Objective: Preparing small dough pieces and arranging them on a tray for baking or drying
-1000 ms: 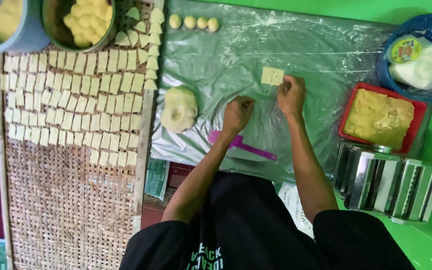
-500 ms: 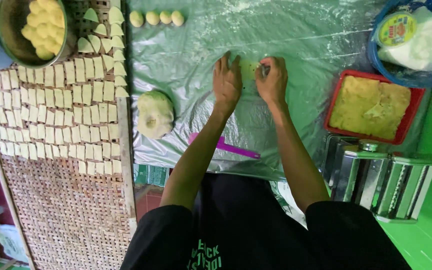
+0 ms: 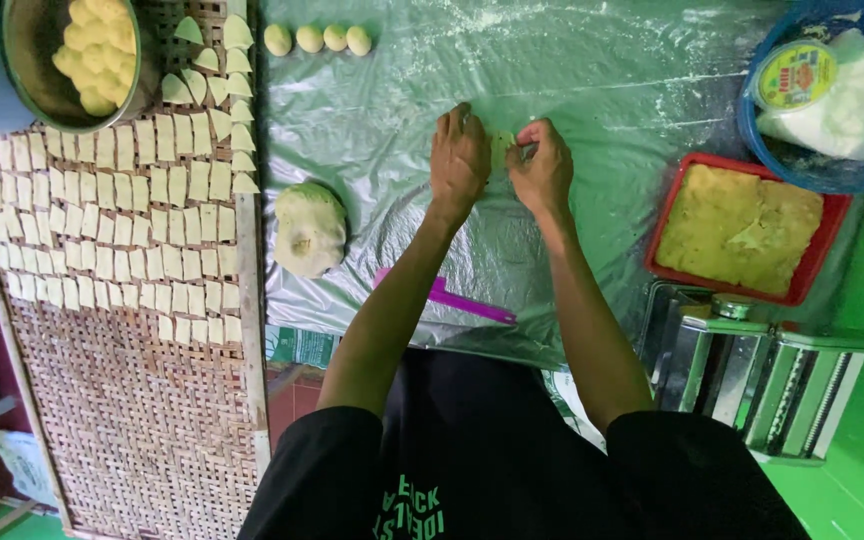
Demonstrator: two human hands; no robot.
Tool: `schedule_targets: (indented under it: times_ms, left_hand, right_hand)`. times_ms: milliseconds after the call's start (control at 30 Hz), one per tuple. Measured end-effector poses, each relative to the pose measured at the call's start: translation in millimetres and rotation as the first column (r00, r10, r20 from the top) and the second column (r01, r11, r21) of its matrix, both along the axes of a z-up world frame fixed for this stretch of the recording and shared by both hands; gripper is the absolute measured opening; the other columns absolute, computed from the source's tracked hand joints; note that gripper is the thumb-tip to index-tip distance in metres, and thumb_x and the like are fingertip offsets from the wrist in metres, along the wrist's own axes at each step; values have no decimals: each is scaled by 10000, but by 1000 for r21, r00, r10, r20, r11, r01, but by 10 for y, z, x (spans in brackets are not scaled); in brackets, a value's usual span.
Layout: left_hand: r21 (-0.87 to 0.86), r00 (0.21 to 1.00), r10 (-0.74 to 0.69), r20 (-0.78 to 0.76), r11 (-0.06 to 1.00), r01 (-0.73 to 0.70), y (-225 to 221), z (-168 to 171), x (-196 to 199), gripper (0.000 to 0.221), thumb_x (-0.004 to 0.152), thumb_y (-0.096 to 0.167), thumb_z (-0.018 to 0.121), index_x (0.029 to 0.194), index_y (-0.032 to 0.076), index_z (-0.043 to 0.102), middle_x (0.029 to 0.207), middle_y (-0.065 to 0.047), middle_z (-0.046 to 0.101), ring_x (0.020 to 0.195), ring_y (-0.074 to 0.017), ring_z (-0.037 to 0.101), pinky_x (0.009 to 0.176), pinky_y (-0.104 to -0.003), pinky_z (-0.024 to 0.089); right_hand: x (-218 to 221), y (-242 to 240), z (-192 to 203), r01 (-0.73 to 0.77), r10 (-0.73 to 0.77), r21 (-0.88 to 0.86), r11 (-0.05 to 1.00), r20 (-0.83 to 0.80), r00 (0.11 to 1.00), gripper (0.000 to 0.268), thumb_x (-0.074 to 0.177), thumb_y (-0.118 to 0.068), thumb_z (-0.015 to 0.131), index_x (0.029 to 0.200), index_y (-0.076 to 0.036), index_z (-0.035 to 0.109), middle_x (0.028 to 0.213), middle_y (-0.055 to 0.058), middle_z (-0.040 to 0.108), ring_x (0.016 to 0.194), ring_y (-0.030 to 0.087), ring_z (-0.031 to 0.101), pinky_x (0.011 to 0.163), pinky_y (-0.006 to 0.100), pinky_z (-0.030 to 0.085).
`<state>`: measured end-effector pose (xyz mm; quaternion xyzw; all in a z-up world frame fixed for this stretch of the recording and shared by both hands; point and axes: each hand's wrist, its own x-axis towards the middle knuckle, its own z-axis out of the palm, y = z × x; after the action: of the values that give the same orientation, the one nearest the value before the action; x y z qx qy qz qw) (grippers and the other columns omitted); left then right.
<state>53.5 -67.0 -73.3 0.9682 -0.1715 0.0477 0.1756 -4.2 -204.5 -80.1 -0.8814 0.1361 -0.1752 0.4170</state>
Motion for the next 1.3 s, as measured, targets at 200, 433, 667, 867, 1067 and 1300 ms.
schedule_targets:
  times_ms: [200,433,667,867,1067,1300]
  left_hand:
    - [-26,995,-99,16,995,100,27,199,-60,271,957,179,630,1223,126,642,1256,-63,561,1153,-312,566,865,-439,521]
    - [-78,986,-155,54,984,159,63,216,-4,140,955,185,635,1075,175,707,1175,-33,582,1094,-283,590,816,-404,533]
    - [-262,987,-159,-36,954,144,-3,324,89,84,903,173,662,963,115,669,1107,-77,536,997,-315,557,800,-440,516]
    - [-364,972,-234,-23,908,209,150,251,75,98,881,135,689,939,85,630,1011,-100,601,952,-324,589,852,-438,495]
    - [-574,984,-146,-104,817,60,343,435,-174,85,979,246,669,1035,207,618,958,-28,714,911,-289,669,829,-422,528]
    - [-772,963,-21,-268,603,-202,627,963,-704,99,1000,215,698,1054,146,653,950,-62,738,975,-263,728,930,-401,554]
  right_hand:
    - [25,-56,-44,-69,65,63,996,63,996,323,759,-114,774,1067,-143,681,868,92,697,825,357,694,742,490,545]
    - [111,-73,-189,-61,42,215,975,93,995,328,769,-107,801,1081,-172,728,875,59,737,781,276,714,710,375,554]
    - [45,-149,127,-108,105,466,878,32,994,299,822,-4,745,1101,-110,720,902,28,706,790,132,647,689,253,495]
    - [-15,-137,80,-143,127,509,849,66,990,286,828,23,709,1093,-82,723,922,54,691,809,135,642,705,239,514]
    - [-205,-130,249,-195,164,560,805,106,981,267,847,9,740,1101,-74,732,929,92,689,871,162,665,827,287,564]
    - [-639,34,647,-223,258,651,725,43,965,265,881,87,715,1124,-18,698,957,130,646,914,245,663,875,382,597]
